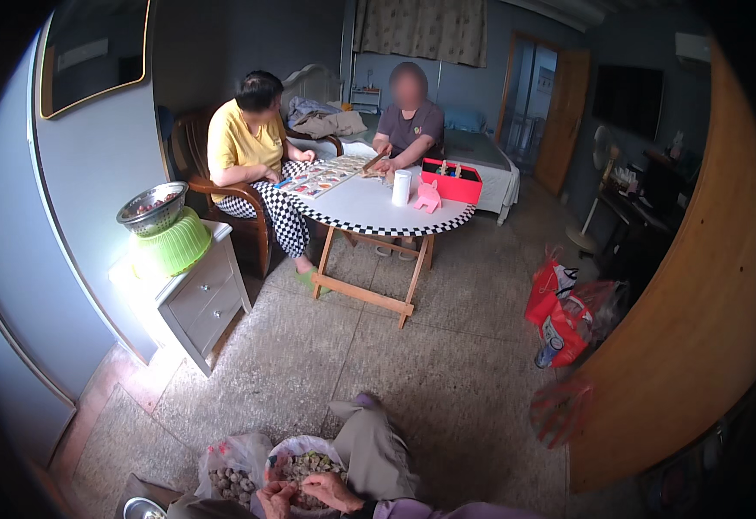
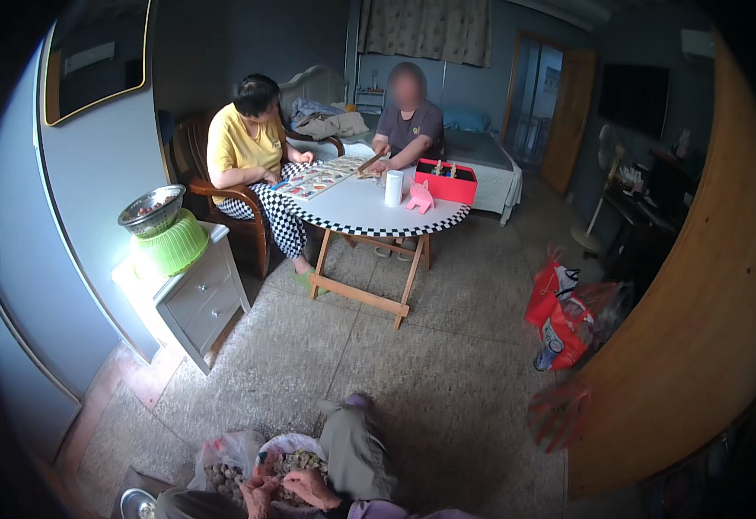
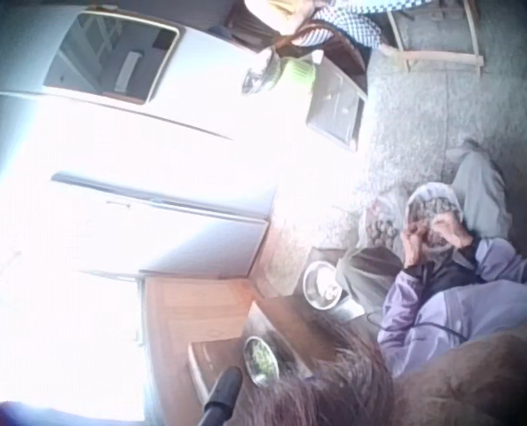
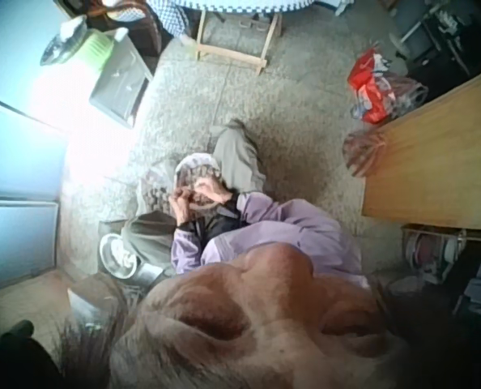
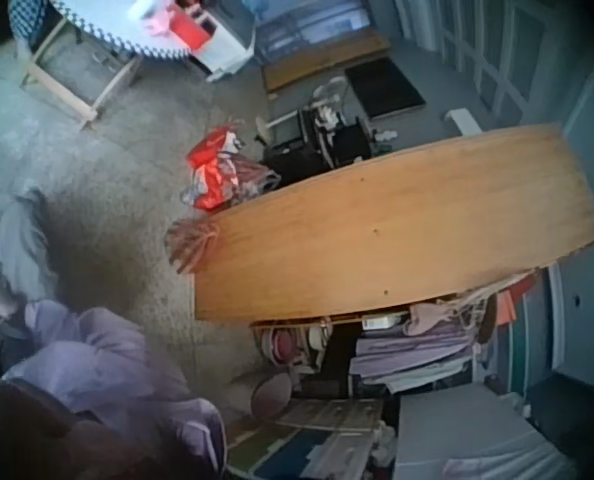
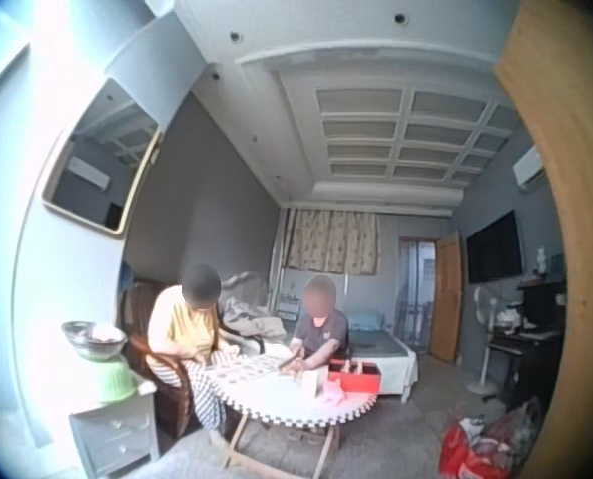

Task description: The person peels walnuts by hand, removing the shells and placing the kernels into a bowl.

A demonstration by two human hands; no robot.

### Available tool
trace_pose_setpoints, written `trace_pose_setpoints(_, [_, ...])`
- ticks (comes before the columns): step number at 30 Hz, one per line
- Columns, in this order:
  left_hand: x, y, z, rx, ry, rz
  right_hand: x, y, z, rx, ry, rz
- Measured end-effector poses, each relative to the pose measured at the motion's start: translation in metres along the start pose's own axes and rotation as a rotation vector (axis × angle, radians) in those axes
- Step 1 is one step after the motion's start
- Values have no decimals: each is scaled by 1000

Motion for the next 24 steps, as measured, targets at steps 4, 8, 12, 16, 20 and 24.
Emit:
trace_pose_setpoints(4, [-7, 7, -18, -35, 26, 19, -3, 3, -1, -163, -270, 83])
trace_pose_setpoints(8, [-10, 11, -21, -48, 46, 44, -4, 5, -23, -112, -312, 53])
trace_pose_setpoints(12, [-14, 15, -29, -18, 52, 24, -6, 4, -36, -201, -346, 175])
trace_pose_setpoints(16, [-16, 18, -39, 10, 14, 22, 3, 3, -11, -281, -637, 206])
trace_pose_setpoints(20, [-12, 12, -28, -83, 28, 46, 1, 3, -13, -226, -545, 171])
trace_pose_setpoints(24, [-8, 7, -19, -91, 18, 23, -1, 5, -15, -211, -480, 138])
Point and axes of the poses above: each hand's wrist, its own y-axis towards the middle knuckle, its own x-axis out of the palm, z = x × y, the point moved 3 cm from there along y, towards the middle knuckle, and after that the axes turned 9 degrees about -y, right-handed, at the moved point
